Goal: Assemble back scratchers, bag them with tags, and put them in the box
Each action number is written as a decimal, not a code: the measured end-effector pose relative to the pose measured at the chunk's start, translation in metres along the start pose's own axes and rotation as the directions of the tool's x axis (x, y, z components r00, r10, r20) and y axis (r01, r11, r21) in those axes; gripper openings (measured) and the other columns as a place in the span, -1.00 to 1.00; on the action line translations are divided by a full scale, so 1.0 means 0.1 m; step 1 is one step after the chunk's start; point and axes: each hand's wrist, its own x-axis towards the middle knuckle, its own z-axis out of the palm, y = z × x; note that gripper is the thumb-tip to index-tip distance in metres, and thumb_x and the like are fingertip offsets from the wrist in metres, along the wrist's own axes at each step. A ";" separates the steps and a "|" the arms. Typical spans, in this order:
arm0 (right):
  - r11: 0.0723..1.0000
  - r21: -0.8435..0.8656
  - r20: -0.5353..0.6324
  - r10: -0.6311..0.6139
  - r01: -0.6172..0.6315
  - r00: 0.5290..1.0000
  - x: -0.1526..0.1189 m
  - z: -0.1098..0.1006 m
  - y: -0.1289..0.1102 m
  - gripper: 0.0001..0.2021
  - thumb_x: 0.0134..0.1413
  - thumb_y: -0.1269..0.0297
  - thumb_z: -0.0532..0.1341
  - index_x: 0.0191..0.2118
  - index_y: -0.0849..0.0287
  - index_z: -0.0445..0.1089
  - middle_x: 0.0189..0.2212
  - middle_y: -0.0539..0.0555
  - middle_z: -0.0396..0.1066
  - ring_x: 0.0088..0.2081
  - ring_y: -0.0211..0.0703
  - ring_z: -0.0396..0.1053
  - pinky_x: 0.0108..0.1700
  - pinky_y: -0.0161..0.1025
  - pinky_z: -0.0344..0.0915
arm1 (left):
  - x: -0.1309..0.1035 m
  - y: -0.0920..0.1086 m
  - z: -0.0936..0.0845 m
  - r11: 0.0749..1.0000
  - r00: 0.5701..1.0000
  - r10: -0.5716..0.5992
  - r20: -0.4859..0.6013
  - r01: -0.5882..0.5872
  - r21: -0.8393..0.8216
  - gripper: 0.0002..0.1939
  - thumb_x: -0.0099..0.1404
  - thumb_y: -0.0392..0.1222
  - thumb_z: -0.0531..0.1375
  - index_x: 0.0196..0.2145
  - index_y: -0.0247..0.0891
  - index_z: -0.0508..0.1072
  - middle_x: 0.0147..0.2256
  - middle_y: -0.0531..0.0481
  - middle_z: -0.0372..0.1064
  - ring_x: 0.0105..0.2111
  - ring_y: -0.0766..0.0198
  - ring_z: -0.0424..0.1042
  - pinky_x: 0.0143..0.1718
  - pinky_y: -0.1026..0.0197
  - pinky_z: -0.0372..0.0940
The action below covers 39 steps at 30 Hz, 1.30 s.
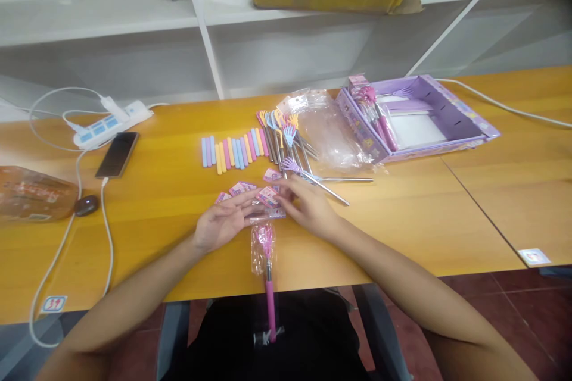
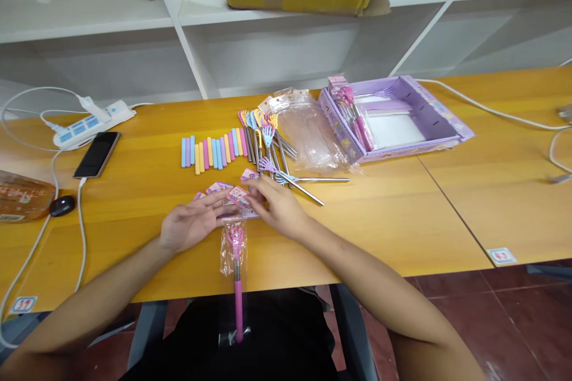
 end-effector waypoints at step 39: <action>0.999 0.049 0.148 -0.030 0.023 0.988 0.00 -0.05 -0.14 -0.67 0.44 0.39 0.20 0.20 -0.02 0.50 -0.05 0.16 0.27 -0.04 -0.02 0.38 -0.04 -0.02 0.52 | -0.02 0.02 0.06 0.998 0.997 -0.023 0.078 0.018 0.052 -0.23 0.31 0.02 0.14 0.43 -0.21 0.33 0.45 -0.31 0.22 0.37 -0.34 0.29 0.38 -0.38 0.09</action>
